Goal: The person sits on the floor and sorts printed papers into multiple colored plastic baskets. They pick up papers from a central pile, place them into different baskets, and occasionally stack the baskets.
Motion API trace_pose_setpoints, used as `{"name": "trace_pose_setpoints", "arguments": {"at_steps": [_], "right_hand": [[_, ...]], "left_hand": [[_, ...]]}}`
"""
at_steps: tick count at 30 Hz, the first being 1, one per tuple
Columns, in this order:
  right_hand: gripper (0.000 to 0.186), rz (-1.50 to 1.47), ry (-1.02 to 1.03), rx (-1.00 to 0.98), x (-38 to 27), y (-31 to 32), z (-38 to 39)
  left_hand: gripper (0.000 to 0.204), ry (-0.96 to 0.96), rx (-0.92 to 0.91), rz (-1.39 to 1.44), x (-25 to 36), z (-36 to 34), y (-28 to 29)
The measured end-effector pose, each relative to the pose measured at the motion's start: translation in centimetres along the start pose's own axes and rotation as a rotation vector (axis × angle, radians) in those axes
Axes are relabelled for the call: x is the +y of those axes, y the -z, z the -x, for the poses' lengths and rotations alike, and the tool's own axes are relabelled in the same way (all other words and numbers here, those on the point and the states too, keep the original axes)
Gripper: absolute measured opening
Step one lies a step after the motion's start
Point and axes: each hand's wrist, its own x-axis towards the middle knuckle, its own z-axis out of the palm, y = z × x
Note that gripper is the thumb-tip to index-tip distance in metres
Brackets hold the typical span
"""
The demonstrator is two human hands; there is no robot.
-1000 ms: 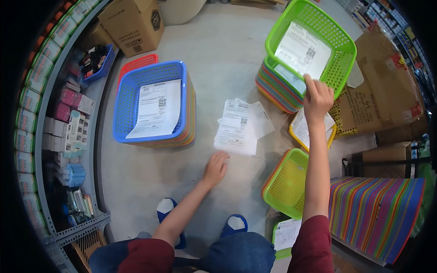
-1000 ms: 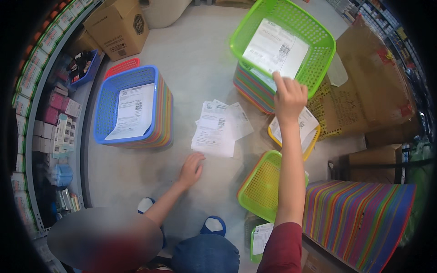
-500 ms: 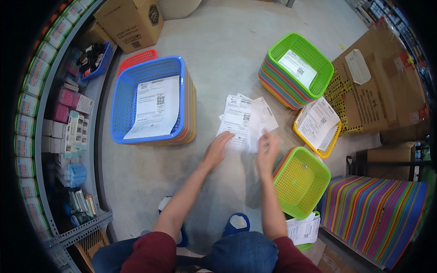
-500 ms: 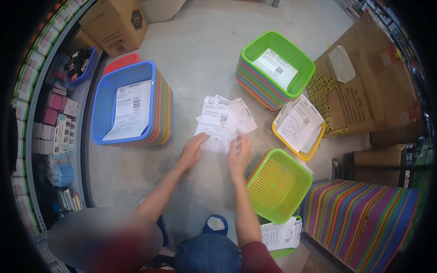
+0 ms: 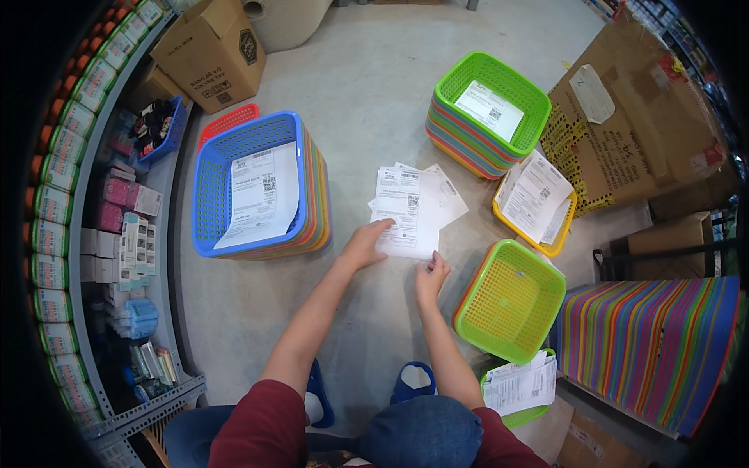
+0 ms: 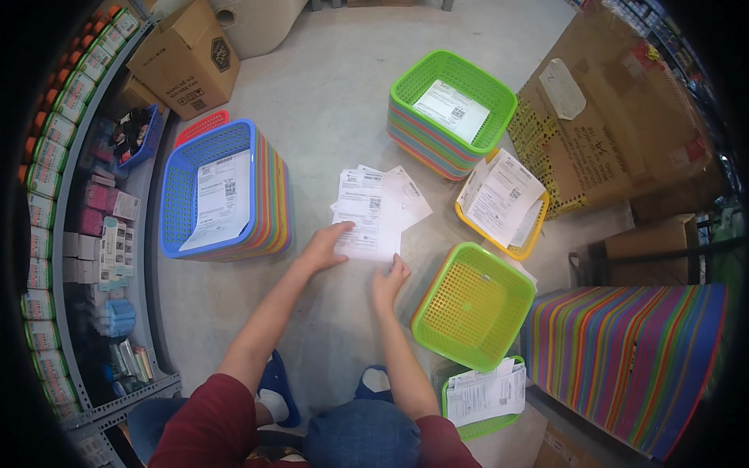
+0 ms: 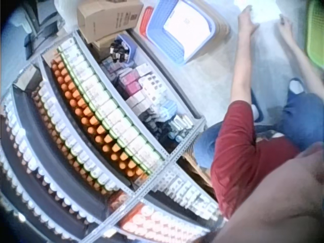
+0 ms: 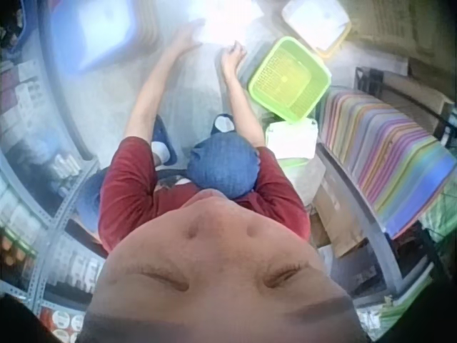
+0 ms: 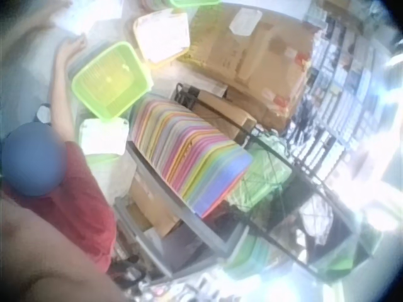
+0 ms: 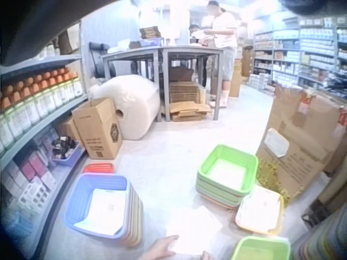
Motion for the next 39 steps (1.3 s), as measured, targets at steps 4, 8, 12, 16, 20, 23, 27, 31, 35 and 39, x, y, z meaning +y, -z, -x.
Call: {"name": "trace_pose_setpoints", "arguments": {"at_steps": [4, 8, 12, 16, 20, 23, 27, 31, 35, 39], "right_hand": [[0.058, -0.194, 0.015, -0.047, -1.1, 0.8, -0.2], [0.055, -0.356, -0.019, -0.129, -3.7, 2.4, 0.2], [0.051, -0.172, 0.200, -0.227, -6.8, 8.1, 3.7], [0.052, 0.485, 0.574, -0.248, -6.2, 20.0, 9.3], [0.044, 0.892, 0.484, -0.162, -1.4, 25.7, 11.2], [0.040, 0.943, 0.511, -0.182, 0.8, 27.1, 10.8], [0.031, 0.871, 0.740, -0.096, -1.2, 28.3, 10.5], [0.028, 0.937, 1.041, 0.214, -6.8, 28.8, 10.2], [0.033, 0.839, 1.275, 0.215, -13.5, 29.0, 5.0], [0.050, 0.897, 1.422, 0.445, -21.1, 24.9, -4.6]], "left_hand": [[0.055, -0.122, -0.030, -0.105, -1.2, -0.6, -0.4], [0.035, -0.208, -0.100, -0.019, -2.9, -2.1, 0.2], [0.022, -0.069, -0.122, -0.069, -1.8, -2.9, 1.1], [0.023, -0.193, 0.116, 0.003, 4.1, -3.4, -0.6], [0.032, -0.675, -0.055, 0.157, 13.6, -0.6, -7.2], [0.021, -0.812, -0.365, 0.144, 19.2, 1.4, -10.5], [0.012, -0.769, -0.632, -0.237, 22.5, 3.0, -9.1], [0.015, -0.633, -0.647, -0.059, 24.9, 2.6, -4.4], [0.021, -0.758, 0.323, 0.253, 23.4, 2.3, -0.1], [0.028, -0.400, 0.617, 0.323, 15.2, 0.0, 2.0]]}}
